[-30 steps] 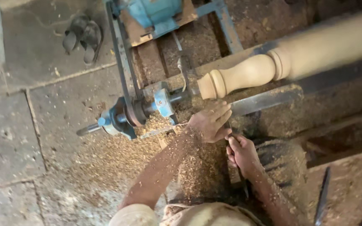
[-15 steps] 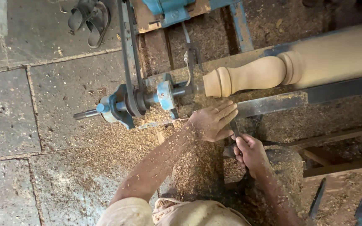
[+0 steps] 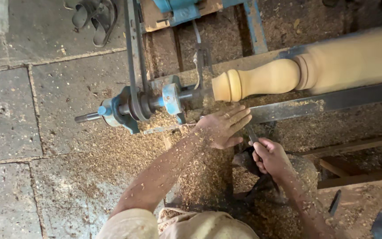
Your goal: The person shapes a rotating wooden spindle on a lathe using a chisel, then smooths the surface with sandpaper. The task involves carving decorative grooves and refining the spindle's profile.
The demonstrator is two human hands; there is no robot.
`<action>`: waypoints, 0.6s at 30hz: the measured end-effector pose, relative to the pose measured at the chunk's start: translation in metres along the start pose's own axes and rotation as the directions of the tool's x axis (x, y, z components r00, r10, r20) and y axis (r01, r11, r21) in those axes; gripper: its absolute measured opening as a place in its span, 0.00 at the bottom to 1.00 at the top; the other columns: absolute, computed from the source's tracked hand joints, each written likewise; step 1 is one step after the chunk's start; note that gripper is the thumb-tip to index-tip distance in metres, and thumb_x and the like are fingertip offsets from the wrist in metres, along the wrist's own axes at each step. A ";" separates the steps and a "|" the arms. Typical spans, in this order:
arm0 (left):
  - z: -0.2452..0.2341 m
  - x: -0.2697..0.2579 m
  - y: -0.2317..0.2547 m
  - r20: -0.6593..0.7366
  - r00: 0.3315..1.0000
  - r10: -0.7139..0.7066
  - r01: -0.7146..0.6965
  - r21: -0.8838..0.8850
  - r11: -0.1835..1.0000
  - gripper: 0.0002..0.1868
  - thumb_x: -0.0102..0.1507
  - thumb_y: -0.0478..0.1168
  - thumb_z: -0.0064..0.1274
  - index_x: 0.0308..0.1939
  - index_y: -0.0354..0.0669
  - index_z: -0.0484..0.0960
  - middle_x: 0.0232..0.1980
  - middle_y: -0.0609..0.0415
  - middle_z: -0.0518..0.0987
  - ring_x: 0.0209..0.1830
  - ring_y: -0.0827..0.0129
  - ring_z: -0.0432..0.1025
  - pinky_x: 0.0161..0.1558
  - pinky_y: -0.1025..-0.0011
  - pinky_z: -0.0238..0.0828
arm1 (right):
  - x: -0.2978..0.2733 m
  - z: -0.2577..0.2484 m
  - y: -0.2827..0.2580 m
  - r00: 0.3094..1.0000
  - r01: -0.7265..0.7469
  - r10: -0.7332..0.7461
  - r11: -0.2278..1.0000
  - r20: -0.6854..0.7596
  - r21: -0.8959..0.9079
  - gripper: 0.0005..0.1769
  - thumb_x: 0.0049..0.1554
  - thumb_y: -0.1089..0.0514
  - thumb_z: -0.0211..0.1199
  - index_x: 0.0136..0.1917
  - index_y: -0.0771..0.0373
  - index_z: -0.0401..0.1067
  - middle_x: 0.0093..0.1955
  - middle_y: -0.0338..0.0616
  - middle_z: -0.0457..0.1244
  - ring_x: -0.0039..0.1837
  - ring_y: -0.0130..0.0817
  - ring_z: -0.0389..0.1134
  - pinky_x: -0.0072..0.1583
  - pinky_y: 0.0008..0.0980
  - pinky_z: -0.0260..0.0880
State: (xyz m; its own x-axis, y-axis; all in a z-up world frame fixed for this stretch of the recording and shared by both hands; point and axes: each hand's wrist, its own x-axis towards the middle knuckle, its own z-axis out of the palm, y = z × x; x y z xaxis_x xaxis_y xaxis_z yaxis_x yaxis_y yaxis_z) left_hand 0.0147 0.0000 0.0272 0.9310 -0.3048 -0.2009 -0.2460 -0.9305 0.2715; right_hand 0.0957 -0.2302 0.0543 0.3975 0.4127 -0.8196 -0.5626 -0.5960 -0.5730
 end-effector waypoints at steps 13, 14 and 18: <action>-0.004 0.006 0.000 -0.010 0.998 0.055 -0.055 0.037 0.998 0.44 0.71 0.66 0.29 0.81 0.42 0.42 0.84 0.50 0.42 0.84 0.61 0.38 0.81 0.63 0.32 | 0.020 -0.039 -0.003 0.997 0.023 -0.011 0.986 0.076 -0.162 0.17 0.64 0.55 0.53 0.59 0.67 0.72 0.30 0.38 0.59 0.26 0.25 0.54 0.27 0.28 0.52; -0.004 0.006 0.000 0.005 0.999 0.051 -0.052 0.039 0.998 0.44 0.70 0.66 0.30 0.81 0.42 0.41 0.84 0.50 0.42 0.84 0.60 0.37 0.81 0.62 0.31 | 0.023 -0.043 -0.004 0.997 0.019 -0.004 0.982 0.083 -0.186 0.17 0.64 0.54 0.53 0.59 0.66 0.72 0.30 0.38 0.59 0.26 0.25 0.54 0.28 0.28 0.52; -0.007 0.007 0.001 0.024 0.999 0.039 -0.039 0.012 0.999 0.45 0.71 0.65 0.32 0.82 0.42 0.40 0.85 0.49 0.41 0.85 0.60 0.36 0.82 0.64 0.32 | 0.029 -0.053 -0.008 0.992 0.011 0.015 0.980 0.125 -0.199 0.17 0.64 0.53 0.54 0.59 0.66 0.72 0.30 0.37 0.58 0.26 0.24 0.53 0.28 0.28 0.53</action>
State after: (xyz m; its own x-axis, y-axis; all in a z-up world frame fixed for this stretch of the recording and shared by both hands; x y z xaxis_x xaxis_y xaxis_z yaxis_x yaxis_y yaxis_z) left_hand 0.0228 -0.0016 0.0323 0.9142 -0.3452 -0.2125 -0.2853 -0.9203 0.2677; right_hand 0.1501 -0.2505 0.0352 0.2951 0.4871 -0.8220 -0.4032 -0.7165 -0.5693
